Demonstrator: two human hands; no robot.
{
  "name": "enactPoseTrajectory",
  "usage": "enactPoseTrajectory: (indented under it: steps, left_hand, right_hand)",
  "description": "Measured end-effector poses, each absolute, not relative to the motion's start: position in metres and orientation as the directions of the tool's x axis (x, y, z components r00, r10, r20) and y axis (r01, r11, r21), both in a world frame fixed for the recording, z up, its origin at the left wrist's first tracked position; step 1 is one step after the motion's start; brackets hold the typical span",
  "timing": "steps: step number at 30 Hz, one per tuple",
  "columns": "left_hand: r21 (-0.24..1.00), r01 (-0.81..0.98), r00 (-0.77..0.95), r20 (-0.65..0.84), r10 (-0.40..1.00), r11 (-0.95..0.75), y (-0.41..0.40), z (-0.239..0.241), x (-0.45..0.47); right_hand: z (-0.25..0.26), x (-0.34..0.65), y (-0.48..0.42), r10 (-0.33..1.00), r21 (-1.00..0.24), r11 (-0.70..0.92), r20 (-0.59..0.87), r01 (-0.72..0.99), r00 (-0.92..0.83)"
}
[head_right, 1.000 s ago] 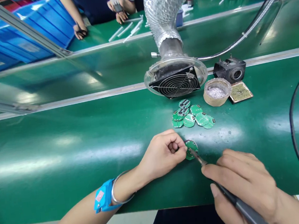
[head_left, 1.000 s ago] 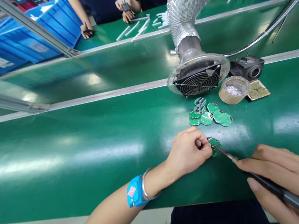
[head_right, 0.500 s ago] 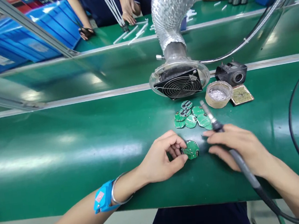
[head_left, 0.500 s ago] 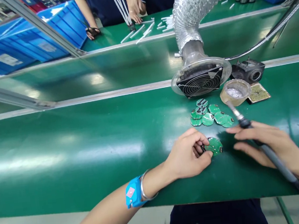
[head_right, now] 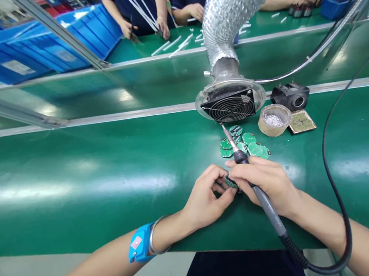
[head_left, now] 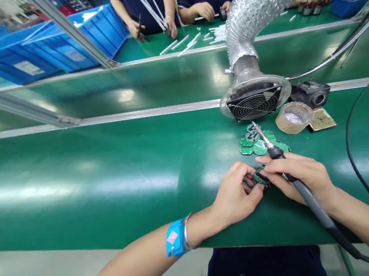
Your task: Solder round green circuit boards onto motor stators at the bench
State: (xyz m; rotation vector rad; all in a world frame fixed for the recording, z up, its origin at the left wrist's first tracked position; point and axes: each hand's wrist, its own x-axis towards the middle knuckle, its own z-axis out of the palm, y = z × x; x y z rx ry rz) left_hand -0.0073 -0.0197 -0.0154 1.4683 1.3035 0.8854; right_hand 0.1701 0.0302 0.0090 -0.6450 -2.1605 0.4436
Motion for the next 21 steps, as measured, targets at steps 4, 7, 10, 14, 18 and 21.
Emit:
enactPoseTrajectory:
  steps: [4, 7, 10, 14, 18, 21]
  left_hand:
    - [0.964, 0.265, 0.149, -0.076, 0.986, 0.035, -0.024, -0.018, -0.003]
    - [0.967, 0.254, 0.142, -0.073, 0.987, 0.035, -0.027, -0.019, -0.002]
    - [0.973, 0.225, 0.128, -0.081, 0.988, 0.051, -0.029, -0.020, -0.001]
    - [0.980, 0.184, 0.120, -0.098, 0.988, 0.075, -0.031, -0.023, -0.002]
    - [0.984, 0.173, 0.130, -0.073, 0.989, 0.050, -0.032, -0.025, -0.004]
    - [0.986, 0.168, 0.145, -0.045, 0.988, 0.020, -0.031, -0.025, -0.005]
  right_hand:
    - [0.009, 0.177, 0.027, 0.525, -0.422, 0.848, 0.585, 0.320, -0.618]
    - [0.011, 0.185, 0.025, 0.571, -0.483, 0.801, 0.436, 0.354, -0.696]
    - [0.012, 0.193, 0.023, 0.589, -0.536, 0.765, 0.359, 0.357, -0.724]
    - [0.014, 0.198, 0.022, 0.610, -0.602, 0.716, 0.296, 0.353, -0.735]
    - [0.018, 0.198, 0.017, 0.643, -0.592, 0.697, 0.265, 0.405, -0.719]
    - [0.019, 0.195, 0.014, 0.644, -0.567, 0.711, 0.288, 0.416, -0.709]
